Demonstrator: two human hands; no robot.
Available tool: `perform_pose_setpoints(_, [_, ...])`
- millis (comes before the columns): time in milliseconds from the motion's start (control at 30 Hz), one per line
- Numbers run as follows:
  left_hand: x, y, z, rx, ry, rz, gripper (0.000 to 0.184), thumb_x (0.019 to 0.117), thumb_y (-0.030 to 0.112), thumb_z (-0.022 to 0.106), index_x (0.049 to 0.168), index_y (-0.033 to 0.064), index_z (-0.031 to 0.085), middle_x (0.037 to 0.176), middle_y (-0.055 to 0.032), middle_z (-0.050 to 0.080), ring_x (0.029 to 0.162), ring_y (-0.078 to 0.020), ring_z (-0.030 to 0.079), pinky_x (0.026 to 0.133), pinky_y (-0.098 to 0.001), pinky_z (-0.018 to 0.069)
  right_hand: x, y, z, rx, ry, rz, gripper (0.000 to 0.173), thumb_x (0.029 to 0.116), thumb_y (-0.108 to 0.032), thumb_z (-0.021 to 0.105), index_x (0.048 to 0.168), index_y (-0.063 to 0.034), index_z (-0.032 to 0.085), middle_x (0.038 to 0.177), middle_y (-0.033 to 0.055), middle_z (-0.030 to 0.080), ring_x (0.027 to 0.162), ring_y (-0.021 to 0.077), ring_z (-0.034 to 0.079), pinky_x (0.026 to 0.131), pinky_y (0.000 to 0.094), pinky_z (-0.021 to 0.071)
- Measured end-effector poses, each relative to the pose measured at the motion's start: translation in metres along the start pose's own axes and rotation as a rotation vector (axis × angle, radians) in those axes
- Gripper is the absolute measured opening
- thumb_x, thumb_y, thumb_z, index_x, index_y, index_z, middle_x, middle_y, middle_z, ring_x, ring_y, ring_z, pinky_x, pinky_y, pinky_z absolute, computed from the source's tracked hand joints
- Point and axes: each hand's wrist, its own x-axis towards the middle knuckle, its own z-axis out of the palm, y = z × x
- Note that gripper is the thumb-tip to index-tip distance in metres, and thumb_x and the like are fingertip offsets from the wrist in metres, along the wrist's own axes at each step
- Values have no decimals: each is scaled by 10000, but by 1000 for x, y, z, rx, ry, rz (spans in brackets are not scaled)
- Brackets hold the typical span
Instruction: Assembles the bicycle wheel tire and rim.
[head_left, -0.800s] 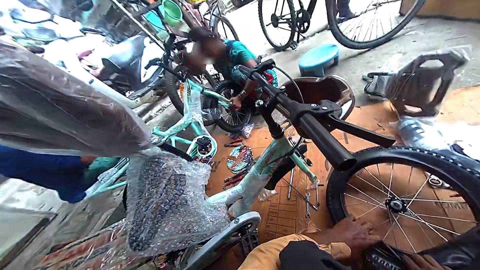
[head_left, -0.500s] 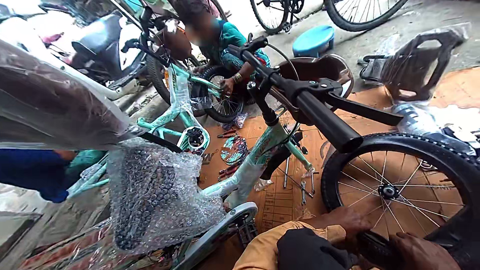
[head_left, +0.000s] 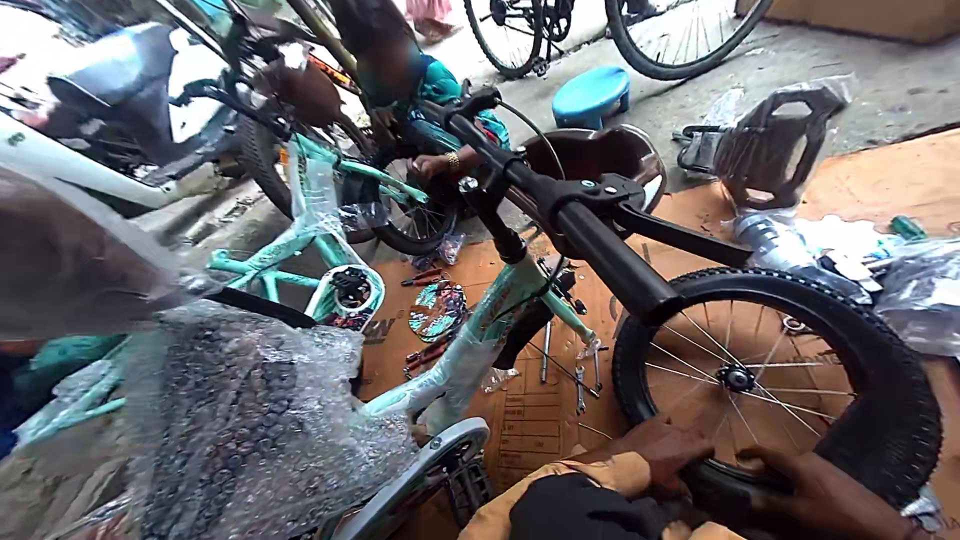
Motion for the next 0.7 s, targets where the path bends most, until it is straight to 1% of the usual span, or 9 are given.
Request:
perform_pose_setpoints(67, [1,-1,2,18,85,74,686,786,397,856,1387,194,596,1312,-69,653,1247,-273,591,1129,-544,397,-12,22,-6,126,427,-116,390,966,-361,649,1269,-120,690,1143,90,740,1023,269,727,904,543,597])
perform_pose_setpoints(133, [-2,0,-5,44,99,88,625,809,324,840,1385,228,615,1319,-60,650,1268,-269,578,1143,-541,379,-19,34,-12,-72,777,-195,359,950,-274,563,1173,-40,720,1136,152,714,1052,344,698,891,575,568])
perform_pose_setpoints(167, [-7,0,-11,47,85,59,619,805,267,838,1384,249,619,1323,-45,650,1275,-258,572,1164,-546,346,-22,40,-14,-177,816,-206,365,928,-262,554,1152,-31,727,1175,169,702,1127,373,672,965,582,536])
perform_pose_setpoints(233, [-21,-5,-26,46,37,-62,672,781,155,858,1395,296,624,1365,-37,638,1339,-268,530,1220,-587,237,-29,49,-7,-299,742,-203,289,927,-256,627,1105,-66,754,1173,162,710,1149,392,660,1000,603,509])
perform_pose_setpoints(267, [-26,-12,-30,65,41,-128,710,748,137,877,1388,324,633,1399,-29,624,1388,-270,491,1235,-606,201,-32,48,-1,-342,706,-201,286,953,-318,610,1096,-124,763,1178,107,719,1144,342,670,1003,576,517])
perform_pose_setpoints(333, [-33,-24,-34,58,36,-197,747,713,138,898,1398,276,633,1517,-63,526,1463,-288,414,1236,-628,205,-35,34,15,-339,656,-190,306,986,-381,581,1138,-183,756,1204,46,720,1146,267,675,1017,537,517])
perform_pose_setpoints(400, [-31,-17,-30,-3,-43,-170,760,765,221,863,1461,222,556,1603,-57,426,1481,-265,395,1248,-577,226,-39,17,30,-294,578,-145,300,979,-364,618,1193,-190,736,1230,30,706,1176,236,654,1052,510,494])
perform_pose_setpoints(533, [-14,3,-14,-96,-20,-87,740,837,465,805,1461,172,534,1467,-66,556,1369,-249,514,1196,-495,359,-24,-3,42,-223,466,-87,314,967,-339,659,1215,-156,714,1241,64,690,1222,263,624,1072,525,477])
perform_pose_setpoints(700, [-7,6,-4,62,25,-42,666,825,486,814,1352,130,617,1422,-75,575,1332,-253,534,1155,-485,405,-23,2,47,-218,444,-93,303,951,-344,660,1183,-155,712,1140,77,656,1122,285,621,934,485,546])
